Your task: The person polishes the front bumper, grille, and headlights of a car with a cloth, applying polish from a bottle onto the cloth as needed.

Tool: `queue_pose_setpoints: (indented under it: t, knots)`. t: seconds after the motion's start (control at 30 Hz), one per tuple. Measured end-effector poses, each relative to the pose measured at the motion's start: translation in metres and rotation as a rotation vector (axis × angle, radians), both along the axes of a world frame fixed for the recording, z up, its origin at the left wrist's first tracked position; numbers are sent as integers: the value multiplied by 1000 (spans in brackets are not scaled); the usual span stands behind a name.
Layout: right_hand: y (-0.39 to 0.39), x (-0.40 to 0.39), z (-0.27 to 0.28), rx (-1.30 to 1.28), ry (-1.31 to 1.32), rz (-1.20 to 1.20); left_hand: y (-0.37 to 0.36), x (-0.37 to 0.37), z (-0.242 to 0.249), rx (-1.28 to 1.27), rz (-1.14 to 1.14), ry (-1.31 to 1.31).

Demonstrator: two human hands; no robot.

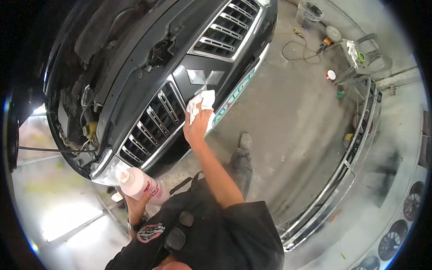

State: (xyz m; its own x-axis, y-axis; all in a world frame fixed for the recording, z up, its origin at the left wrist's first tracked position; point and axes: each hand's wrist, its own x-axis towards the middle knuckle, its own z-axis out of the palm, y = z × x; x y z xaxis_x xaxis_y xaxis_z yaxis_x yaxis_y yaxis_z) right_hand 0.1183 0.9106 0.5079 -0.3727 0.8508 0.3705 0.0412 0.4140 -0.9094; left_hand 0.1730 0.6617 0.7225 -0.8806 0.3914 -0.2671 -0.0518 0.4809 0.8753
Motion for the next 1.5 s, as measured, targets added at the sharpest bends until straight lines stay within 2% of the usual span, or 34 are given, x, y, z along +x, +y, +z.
queue_pose_setpoints:
  t: [0.1,0.2,0.27,0.33,0.47,0.53,0.63,0.83,0.97,1.07,1.1,1.13,1.2,1.33,1.37,1.47,1.5]
  knots:
    - [15,-5,0,139,-43,-35,-14,1,-9,33,20,62]
    - [31,-12,20,-18,-89,-20,-16,1,-7,1,31,3]
    - [14,-4,2,113,-122,-17,-1,-1,-7,52,11,31]
    - [-3,11,1,18,-145,74,-3,-3,-6,-22,-60,46]
    - [31,-10,13,91,-90,-78,-2,-5,-5,-5,-69,24]
    - [38,-8,20,-11,-116,-19,-7,-2,-3,-13,-53,13]
    - [-5,9,-17,188,-226,16,-4,-3,-6,12,-55,29]
    - [35,-7,16,129,-178,-29,-6,-1,-5,-21,-82,23]
    - [1,10,-2,147,-230,82,-3,-2,-4,-22,-97,61]
    - [9,6,5,-1,-150,58,-5,0,-1,-8,-75,37]
    - [19,-6,-4,-6,-125,-58,-6,1,0,-4,-58,20]
    - [35,-9,8,-169,-71,-131,-9,3,0,3,-46,27]
    - [58,-12,8,-240,-95,-156,-13,5,-2,19,-31,40]
    - [7,3,-8,37,-97,-55,-7,7,2,9,-60,60]
    - [-3,10,-5,28,-92,43,-4,7,4,2,-56,62]
    - [28,-7,4,98,-159,-12,-3,5,1,-10,-30,31]
    - [45,-14,23,16,-151,-23,-5,7,0,-15,-16,12]
